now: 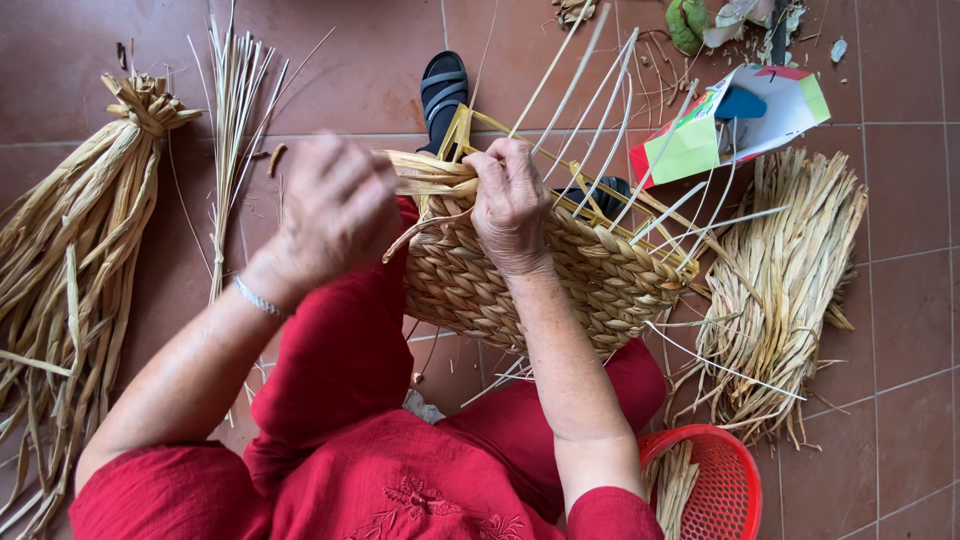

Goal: The person weaves a basket by hand, interlacing dried palm leaves through a yellow plastic frame. They repeatedly pull strands through the weave, tighten them, and adjust the basket's shape while sitting on the floor.

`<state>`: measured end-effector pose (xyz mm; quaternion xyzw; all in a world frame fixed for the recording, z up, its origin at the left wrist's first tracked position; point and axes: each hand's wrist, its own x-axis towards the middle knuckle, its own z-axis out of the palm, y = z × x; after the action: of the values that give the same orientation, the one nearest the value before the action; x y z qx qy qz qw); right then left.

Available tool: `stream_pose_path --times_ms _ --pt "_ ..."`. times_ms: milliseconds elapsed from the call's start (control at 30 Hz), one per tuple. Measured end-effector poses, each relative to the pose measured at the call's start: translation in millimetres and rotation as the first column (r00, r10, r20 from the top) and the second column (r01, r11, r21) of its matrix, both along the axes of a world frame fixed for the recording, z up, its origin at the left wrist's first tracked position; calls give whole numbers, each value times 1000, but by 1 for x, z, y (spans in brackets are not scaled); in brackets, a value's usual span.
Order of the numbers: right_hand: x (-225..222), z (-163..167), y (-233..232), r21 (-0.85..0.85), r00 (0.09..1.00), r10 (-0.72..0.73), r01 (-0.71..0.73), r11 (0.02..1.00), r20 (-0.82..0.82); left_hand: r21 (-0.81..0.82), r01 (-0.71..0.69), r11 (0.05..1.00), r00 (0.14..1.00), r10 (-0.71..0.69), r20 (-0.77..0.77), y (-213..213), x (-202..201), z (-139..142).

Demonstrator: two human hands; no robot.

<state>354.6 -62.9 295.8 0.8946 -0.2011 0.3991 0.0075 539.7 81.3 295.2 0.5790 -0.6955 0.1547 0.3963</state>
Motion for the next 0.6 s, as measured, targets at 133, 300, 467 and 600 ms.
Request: stream_pose_path --times_ms 133,300,467,600 --pt "2 5 2 16 1000 20 -20 1000 -23 181 48 982 986 -17 -165 0 -27 -17" --pt "-3 23 2 196 997 71 -71 978 8 483 104 869 977 0 -212 -11 -18 -32" --pt "-23 48 4 417 966 254 -214 883 -41 418 21 908 998 4 -60 33 -17 -3" --pt "-21 49 7 360 942 307 -242 901 -134 454 15 891 999 -30 27 47 -15 27"
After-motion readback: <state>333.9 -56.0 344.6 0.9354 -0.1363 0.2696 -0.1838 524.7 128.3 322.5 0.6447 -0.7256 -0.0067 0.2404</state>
